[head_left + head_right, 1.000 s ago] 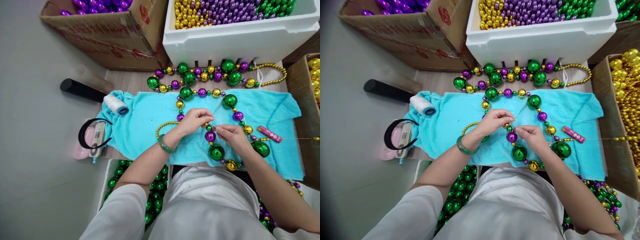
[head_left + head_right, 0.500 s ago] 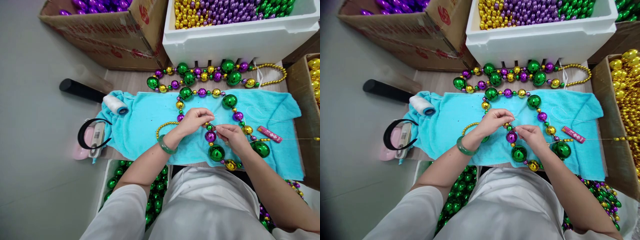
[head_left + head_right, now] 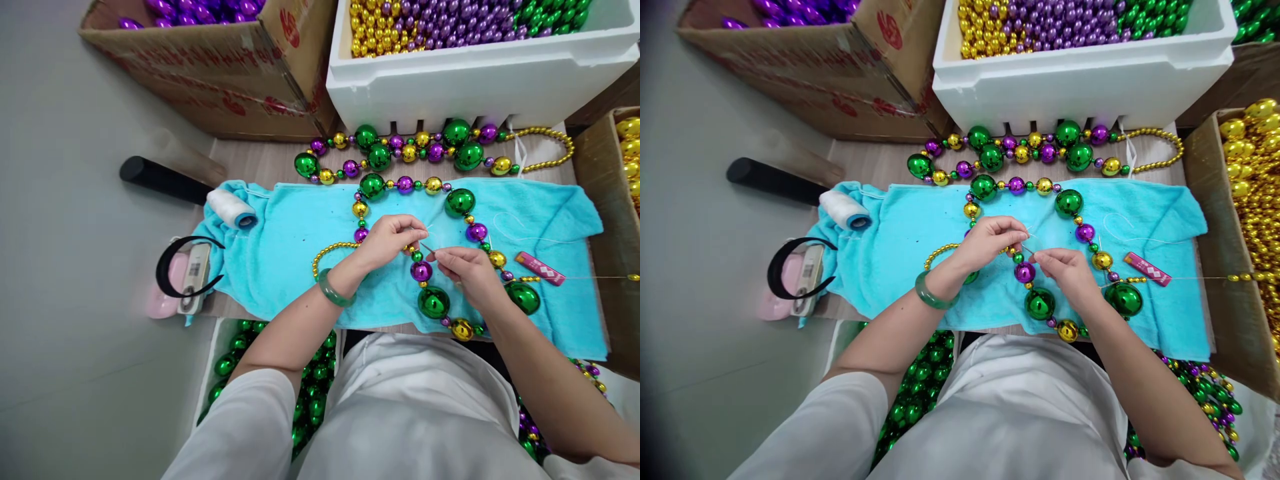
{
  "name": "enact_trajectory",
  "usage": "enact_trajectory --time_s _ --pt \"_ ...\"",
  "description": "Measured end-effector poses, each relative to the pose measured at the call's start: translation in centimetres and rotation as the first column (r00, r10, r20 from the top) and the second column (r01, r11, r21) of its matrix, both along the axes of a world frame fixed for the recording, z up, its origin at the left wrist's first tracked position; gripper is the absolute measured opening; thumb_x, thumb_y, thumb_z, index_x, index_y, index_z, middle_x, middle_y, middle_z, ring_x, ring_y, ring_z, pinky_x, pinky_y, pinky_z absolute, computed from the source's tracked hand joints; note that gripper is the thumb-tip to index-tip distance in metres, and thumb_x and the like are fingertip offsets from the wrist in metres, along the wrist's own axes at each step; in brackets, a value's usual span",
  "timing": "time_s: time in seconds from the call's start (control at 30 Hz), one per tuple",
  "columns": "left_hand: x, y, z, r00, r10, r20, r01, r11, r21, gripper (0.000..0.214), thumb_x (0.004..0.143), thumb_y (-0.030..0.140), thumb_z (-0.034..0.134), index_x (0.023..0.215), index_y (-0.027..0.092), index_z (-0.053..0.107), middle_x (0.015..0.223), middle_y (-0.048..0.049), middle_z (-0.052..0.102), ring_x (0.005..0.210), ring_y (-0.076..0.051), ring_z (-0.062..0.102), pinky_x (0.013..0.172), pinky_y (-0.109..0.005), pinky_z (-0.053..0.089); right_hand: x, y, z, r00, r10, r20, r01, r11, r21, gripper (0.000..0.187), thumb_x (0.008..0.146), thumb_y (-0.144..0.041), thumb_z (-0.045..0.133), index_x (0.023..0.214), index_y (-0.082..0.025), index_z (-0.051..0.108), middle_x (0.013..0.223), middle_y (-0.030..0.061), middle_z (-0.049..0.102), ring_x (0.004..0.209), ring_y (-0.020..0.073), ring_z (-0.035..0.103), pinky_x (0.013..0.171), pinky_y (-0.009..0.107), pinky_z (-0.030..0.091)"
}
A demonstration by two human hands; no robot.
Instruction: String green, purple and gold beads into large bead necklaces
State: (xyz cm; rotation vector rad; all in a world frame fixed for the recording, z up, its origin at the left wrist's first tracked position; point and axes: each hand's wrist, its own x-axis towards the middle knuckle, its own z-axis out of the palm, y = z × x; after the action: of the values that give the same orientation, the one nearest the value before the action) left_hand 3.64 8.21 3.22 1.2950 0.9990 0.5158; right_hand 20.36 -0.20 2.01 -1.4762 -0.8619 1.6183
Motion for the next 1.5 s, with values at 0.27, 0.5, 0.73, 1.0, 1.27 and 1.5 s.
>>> enact_trajectory --time_s 0.27,0.5,0.73,1.0,1.27,1.5 --pt "-0.7 0.8 -0.2 0.993 -0.103 -0.055 0.106 0.992 0.071 0.033 0.075 0.029 0.066 0.105 0.014 0.062 0.080 -0.0026 0.064 0.071 -0.011 0.059 0.066 -0.022 0.048 12.8 2.5 4.9 0.509 -0.623 0.594 0.222 0.762 0.609 0.021 0.078 -0.035 0.063 0.081 -0.015 0.070 0.065 0.0009 0.054 0.059 0.0124 0.045 0.058 0.029 0.034" --pt "-1.2 1.1 -0.2 0.937 -0.250 -0.243 0.313 0.911 0.268 0.055 0.075 0.020 0.057 0.130 0.018 0.051 0.109 -0.0085 0.063 0.077 -0.012 0.057 0.074 -0.027 0.049 20.6 4.5 2.9 0.133 -0.371 0.919 -0.117 0.915 0.387 0.022 0.091 -0.040 0.051 0.092 -0.021 0.062 0.083 0.0084 0.057 0.081 0.0209 0.046 0.075 0.036 0.033" --pt "-1.2 -0.7 -0.7 0.884 -0.048 -0.465 0.303 0.816 0.492 0.047 0.081 0.022 0.050 0.128 0.023 0.054 0.098 -0.0032 0.066 0.092 -0.018 0.060 0.088 -0.033 0.046 17.4 0.3 -0.6 0.155 -0.064 0.986 -0.302 0.947 0.109 0.016 0.080 -0.033 0.063 0.082 -0.018 0.067 0.090 0.0100 0.061 0.091 0.0267 0.054 0.078 0.041 0.042" --pt "-1.2 -2.1 -1.4 0.897 0.054 -0.440 0.234 0.786 0.573 0.032 0.087 0.021 0.047 0.113 0.020 0.064 0.098 -0.0045 0.065 0.094 -0.018 0.059 0.087 -0.032 0.047 16.4 -1.6 -1.0 0.252 0.049 0.966 -0.433 0.899 0.068 0.010 0.078 -0.029 0.067 0.081 -0.019 0.068 0.089 0.0085 0.065 0.093 0.0279 0.057 0.084 0.045 0.042" --pt "-1.3 -3.0 -1.8 0.938 0.123 -0.324 0.141 0.718 0.682 0.019 0.088 0.017 0.050 0.096 0.018 0.067 0.094 -0.0045 0.067 0.091 -0.017 0.060 0.084 -0.032 0.049 12.7 0.6 2.3 0.963 0.010 0.270 -0.138 0.876 0.462 0.020 0.085 -0.038 0.062 0.093 -0.024 0.051 0.089 0.0025 0.067 0.084 0.0207 0.066 0.078 0.040 0.052" --pt "-1.7 -3.6 -1.7 0.958 0.140 -0.250 0.091 0.678 0.729 0.016 0.086 0.013 0.054 0.096 0.017 0.065 0.093 -0.0033 0.069 0.089 -0.015 0.062 0.082 -0.030 0.051 7.1 3.7 1.4 0.952 0.298 0.070 -0.304 0.896 0.323 0.019 0.088 -0.037 0.058 0.095 -0.025 0.045 0.072 -0.0035 0.060 0.043 0.0095 0.048 0.042 0.025 0.037"
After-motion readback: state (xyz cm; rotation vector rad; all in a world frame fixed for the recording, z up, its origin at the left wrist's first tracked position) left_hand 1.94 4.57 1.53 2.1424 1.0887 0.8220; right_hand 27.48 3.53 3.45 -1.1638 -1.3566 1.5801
